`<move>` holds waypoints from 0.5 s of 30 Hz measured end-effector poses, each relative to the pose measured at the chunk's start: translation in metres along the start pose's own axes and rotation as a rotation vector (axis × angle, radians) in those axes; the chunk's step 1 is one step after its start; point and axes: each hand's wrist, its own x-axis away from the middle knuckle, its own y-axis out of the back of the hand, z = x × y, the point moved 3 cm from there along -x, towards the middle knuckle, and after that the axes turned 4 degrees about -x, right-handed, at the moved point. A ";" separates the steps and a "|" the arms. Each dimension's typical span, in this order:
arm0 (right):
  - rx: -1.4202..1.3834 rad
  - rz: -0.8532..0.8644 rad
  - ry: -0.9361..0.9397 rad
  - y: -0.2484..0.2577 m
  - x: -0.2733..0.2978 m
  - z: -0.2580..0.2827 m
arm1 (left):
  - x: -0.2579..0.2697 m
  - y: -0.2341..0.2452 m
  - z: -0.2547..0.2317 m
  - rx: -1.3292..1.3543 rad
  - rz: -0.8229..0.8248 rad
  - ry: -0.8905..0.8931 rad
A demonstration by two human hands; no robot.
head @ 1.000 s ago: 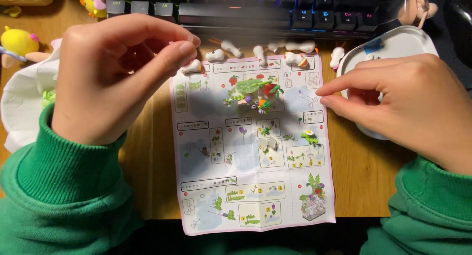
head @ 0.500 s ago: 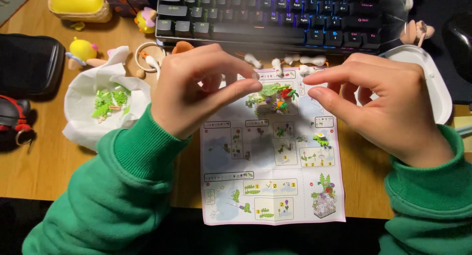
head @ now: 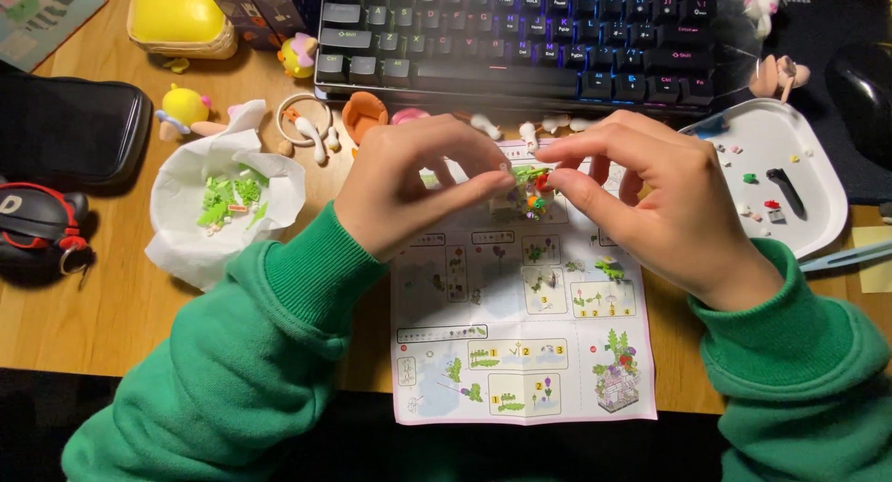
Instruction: Assembling a miniature garden model by carefully picking up small plastic plant pieces and attaching them to a base structure.
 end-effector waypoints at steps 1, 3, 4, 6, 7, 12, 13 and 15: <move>0.000 0.000 -0.002 0.000 0.000 -0.001 | 0.000 0.000 0.000 0.001 0.001 0.000; -0.025 0.018 0.011 -0.001 -0.001 -0.003 | 0.000 0.001 -0.001 0.012 0.001 -0.007; -0.026 0.020 0.009 -0.001 -0.001 -0.004 | 0.000 0.000 -0.001 0.013 0.001 -0.005; -0.040 0.029 0.008 0.000 -0.002 -0.005 | 0.000 0.000 -0.001 0.020 -0.003 0.007; -0.040 0.030 0.008 0.000 -0.002 -0.006 | 0.000 0.000 0.000 0.021 -0.004 0.008; -0.080 0.046 -0.107 0.000 -0.002 -0.011 | 0.001 0.001 0.000 0.020 -0.005 0.009; -0.080 0.046 -0.107 0.000 -0.002 -0.011 | 0.001 0.000 0.001 0.020 -0.005 0.009; -0.133 0.043 -0.212 -0.001 -0.002 -0.014 | 0.000 0.000 0.001 0.033 -0.007 0.010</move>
